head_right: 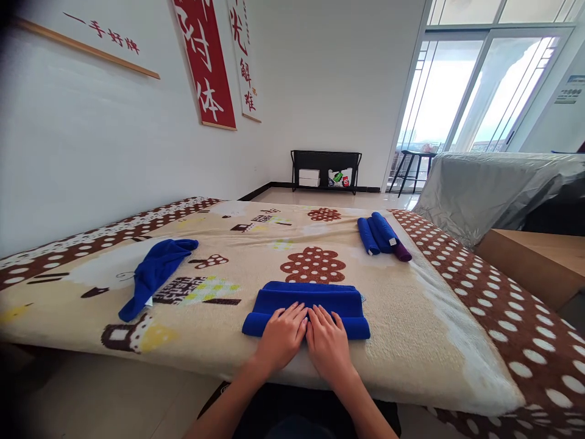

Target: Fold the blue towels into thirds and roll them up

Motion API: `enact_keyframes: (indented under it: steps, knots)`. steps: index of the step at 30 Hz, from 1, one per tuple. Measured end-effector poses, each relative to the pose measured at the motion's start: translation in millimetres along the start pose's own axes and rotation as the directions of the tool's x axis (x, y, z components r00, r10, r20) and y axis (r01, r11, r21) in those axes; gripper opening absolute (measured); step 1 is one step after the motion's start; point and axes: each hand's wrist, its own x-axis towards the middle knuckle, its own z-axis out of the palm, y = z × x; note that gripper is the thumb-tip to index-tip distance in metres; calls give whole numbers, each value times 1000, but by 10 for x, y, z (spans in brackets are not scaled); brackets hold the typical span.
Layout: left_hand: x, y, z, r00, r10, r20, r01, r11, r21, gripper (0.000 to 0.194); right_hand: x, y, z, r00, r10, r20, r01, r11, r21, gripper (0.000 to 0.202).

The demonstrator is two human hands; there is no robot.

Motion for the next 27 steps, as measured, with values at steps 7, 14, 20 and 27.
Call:
enact_keyframes:
  steps: [7,14,20,27]
  knots:
    - [-78,-467,-32,967,-231,-111,242,966,96,44,76,612,-13,964,264,-37,-267,956,-125,46]
    - [-482,-892,-122,955,-84,-284,132,979,156,36,-320,1142,-40,975,69,-213,-87,993,-79,44]
    - [-767,-828,-344,960,190,-205,-160,975,154,51,-687,1279,-112,937,-204,-284,164,974,-158,40]
    - [-663,-754,-235,962,162,-222,-136,983,126,55,-604,1145,-155,964,-134,-230,85,974,-210,41]
